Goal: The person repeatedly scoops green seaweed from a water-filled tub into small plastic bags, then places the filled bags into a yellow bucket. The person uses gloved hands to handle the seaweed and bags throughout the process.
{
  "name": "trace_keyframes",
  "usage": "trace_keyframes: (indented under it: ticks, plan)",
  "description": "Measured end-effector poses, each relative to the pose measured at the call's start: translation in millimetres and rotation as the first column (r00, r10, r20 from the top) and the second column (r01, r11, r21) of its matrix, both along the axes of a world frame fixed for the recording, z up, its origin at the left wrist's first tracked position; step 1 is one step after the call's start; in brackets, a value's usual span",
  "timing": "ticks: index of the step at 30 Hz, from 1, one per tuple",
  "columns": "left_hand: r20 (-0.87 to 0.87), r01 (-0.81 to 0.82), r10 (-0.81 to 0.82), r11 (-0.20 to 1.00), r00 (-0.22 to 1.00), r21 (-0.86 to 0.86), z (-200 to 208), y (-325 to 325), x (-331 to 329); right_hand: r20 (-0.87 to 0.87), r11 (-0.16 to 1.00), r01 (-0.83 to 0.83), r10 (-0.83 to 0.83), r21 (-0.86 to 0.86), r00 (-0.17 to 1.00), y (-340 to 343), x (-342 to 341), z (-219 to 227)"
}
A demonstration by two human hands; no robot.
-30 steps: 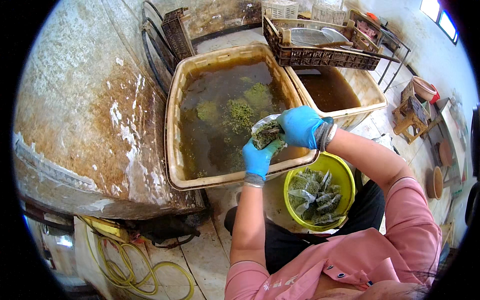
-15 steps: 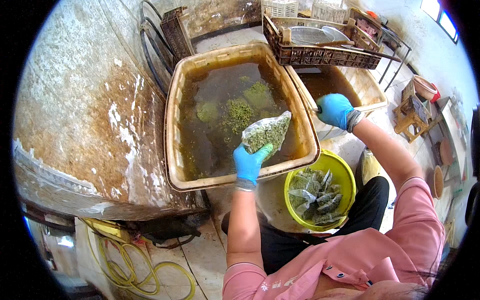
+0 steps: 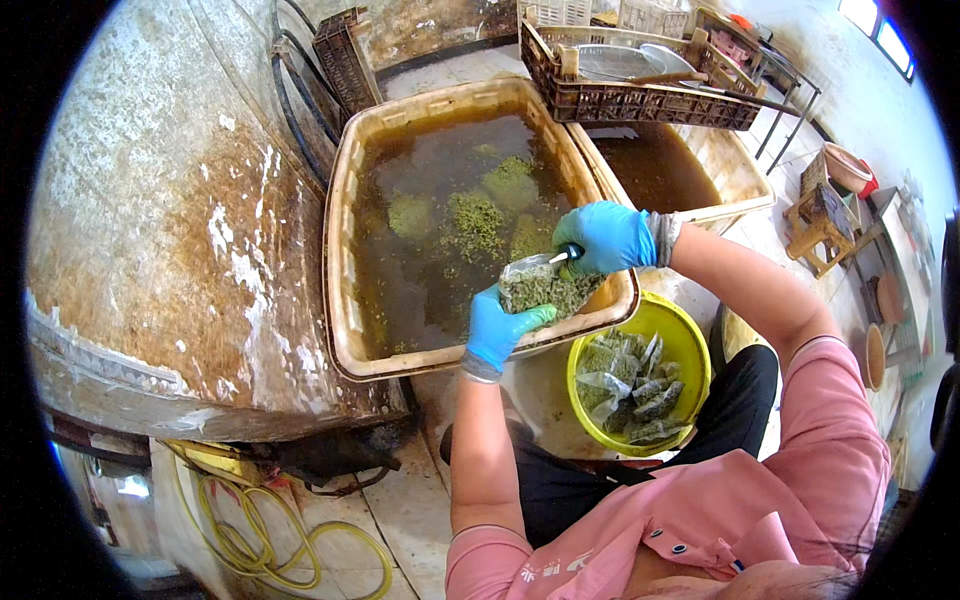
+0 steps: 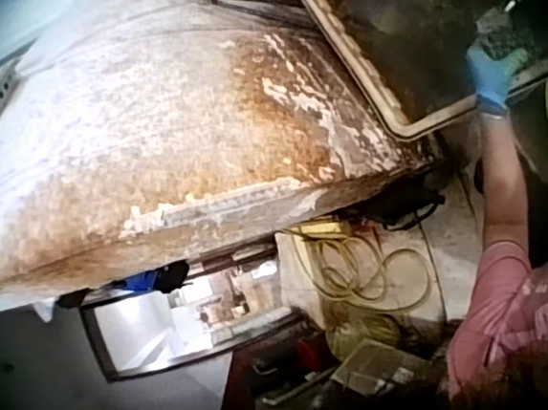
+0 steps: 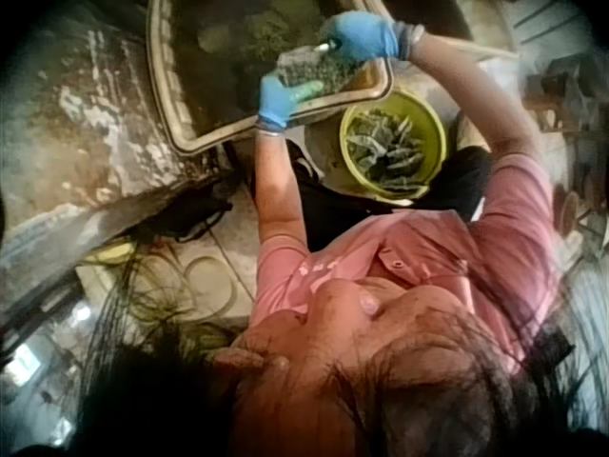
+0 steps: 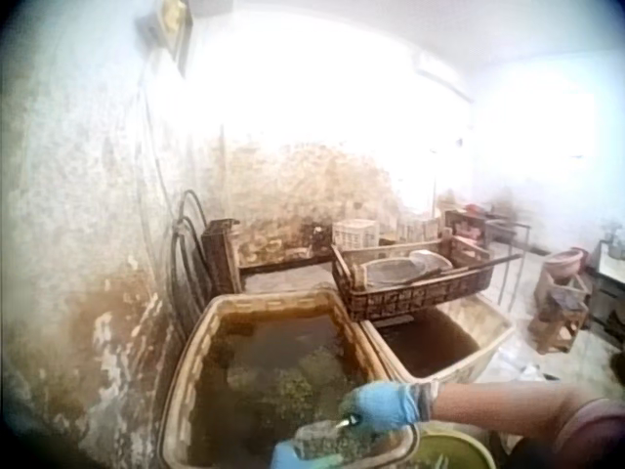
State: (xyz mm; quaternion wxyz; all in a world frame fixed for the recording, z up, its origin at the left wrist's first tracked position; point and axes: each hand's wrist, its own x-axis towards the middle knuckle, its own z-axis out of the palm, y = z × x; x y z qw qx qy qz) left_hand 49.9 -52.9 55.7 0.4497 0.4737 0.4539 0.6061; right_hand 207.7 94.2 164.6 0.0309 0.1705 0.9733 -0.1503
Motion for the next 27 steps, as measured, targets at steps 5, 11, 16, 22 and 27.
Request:
trace_keyframes:
  ticks: [5,11,16,22,27]
  plan:
    - [-0.060,0.036,-0.041,0.996,0.997,-0.085,-4.5,-3.0,-3.1,0.011,0.996,0.020,-0.019,-0.087,1.000,-2.2,2.8,-5.4]
    - [0.114,0.088,-0.081,0.994,0.990,-0.059,8.9,-14.1,4.8,-0.024,0.985,0.037,-0.033,0.168,0.999,-7.5,-3.9,-7.1]
    - [0.051,0.031,-0.028,0.999,0.998,-0.043,0.8,3.2,1.2,-0.091,0.975,0.212,-0.218,-0.070,0.972,19.3,-7.1,-15.8]
    - [-0.359,-0.479,0.442,0.878,0.822,-0.016,-21.8,20.5,-12.2,-0.018,0.837,0.390,-0.429,-0.384,0.903,11.4,-13.2,6.5]
    - [0.582,0.035,0.086,0.980,0.809,-0.194,-11.2,19.6,8.0,-0.124,0.711,0.432,-0.584,-0.556,0.802,5.6,-22.3,-14.2]
